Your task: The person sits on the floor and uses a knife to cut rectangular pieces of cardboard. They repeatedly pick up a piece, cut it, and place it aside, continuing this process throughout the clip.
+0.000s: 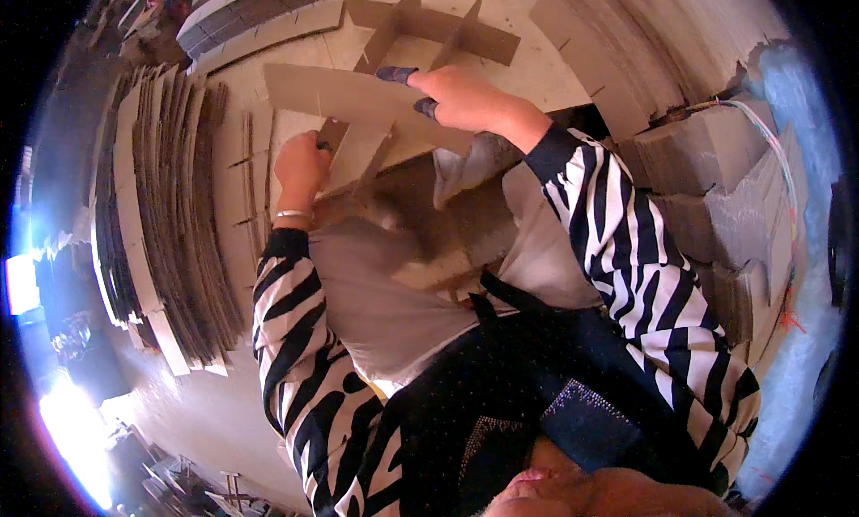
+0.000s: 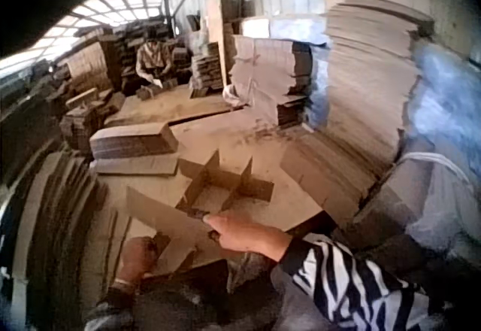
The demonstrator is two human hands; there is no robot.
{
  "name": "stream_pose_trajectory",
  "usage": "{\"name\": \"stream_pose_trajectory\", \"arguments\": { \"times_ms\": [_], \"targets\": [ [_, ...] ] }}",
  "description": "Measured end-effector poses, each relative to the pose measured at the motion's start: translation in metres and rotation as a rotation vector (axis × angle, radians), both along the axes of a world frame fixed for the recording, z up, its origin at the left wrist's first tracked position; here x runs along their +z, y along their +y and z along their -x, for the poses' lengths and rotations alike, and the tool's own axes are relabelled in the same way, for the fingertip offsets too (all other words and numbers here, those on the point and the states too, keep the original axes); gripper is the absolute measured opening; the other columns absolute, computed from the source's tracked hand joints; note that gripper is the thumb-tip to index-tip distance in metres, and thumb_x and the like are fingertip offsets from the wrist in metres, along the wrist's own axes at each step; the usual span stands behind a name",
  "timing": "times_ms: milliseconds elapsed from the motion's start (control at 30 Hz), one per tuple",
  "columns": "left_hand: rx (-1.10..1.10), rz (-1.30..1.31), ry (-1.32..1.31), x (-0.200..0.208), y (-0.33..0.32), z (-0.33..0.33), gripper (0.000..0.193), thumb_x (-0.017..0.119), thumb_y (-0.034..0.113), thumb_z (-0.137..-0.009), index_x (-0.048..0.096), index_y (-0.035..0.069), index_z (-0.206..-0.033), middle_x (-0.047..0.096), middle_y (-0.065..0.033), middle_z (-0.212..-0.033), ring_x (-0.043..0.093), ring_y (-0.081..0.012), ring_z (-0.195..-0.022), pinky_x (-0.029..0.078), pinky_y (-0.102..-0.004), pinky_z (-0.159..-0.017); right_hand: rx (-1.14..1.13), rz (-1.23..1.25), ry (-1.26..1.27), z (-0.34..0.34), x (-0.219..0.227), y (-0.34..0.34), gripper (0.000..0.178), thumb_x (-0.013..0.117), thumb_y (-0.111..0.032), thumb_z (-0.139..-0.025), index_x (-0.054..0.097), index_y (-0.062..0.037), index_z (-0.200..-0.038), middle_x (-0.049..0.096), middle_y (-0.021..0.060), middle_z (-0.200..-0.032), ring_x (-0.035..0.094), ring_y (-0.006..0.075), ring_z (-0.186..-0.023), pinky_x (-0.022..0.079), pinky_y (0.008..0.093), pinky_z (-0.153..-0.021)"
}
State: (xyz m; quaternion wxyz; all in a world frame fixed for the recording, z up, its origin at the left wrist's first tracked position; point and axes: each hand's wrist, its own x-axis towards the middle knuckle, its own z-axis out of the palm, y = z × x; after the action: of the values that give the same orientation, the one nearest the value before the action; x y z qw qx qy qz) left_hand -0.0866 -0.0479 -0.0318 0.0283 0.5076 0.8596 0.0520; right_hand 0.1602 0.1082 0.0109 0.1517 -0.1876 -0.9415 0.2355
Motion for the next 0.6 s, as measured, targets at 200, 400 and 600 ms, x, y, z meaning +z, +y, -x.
{"name": "stream_pose_trajectory", "arguments": {
  "times_ms": [200,400,600],
  "targets": [
    [-0.032,-0.318,0.188,0.007,0.008,-0.016,0.022,0.06,0.016,-0.073,0.065,0.008,-0.092,0.066,-0.016,-0.083,0.063,-0.0372,-0.084,0.05,-0.0481,-0.068,0.072,-0.19,-0.096,0.011,0.01,-0.026,0.029,0.063,-0.004,-0.07,0.058,-0.0095,-0.099,0.064,0.0153,-0.075,0.062,0.0368,-0.074,0.047,0.0475,-0.061],
    [-0.222,-0.262,-0.102,0.022,-0.008,-0.056,0.018,0.057,0.012,-0.073,0.06,0.007,-0.09,0.064,-0.0174,-0.08,0.062,-0.0402,-0.08,0.047,-0.0518,-0.067,0.061,-0.169,-0.114,-0.001,-0.036,-0.026,0.034,0.063,-0.003,-0.07,0.061,-0.0108,-0.103,0.064,0.0135,-0.085,0.063,0.0328,-0.084,0.049,0.0447,-0.065],
    [-0.31,-0.165,-0.166,0.014,0.004,-0.069,0.014,0.06,0.009,-0.073,0.059,0.005,-0.086,0.064,-0.0184,-0.082,0.062,-0.0409,-0.082,0.047,-0.0522,-0.069,0.022,-0.217,-0.043,-0.004,-0.064,-0.028,0.033,0.063,-0.004,-0.069,0.062,-0.0103,-0.101,0.062,0.0107,-0.089,0.061,0.0336,-0.085,0.05,0.0444,-0.068]
  ]
}}
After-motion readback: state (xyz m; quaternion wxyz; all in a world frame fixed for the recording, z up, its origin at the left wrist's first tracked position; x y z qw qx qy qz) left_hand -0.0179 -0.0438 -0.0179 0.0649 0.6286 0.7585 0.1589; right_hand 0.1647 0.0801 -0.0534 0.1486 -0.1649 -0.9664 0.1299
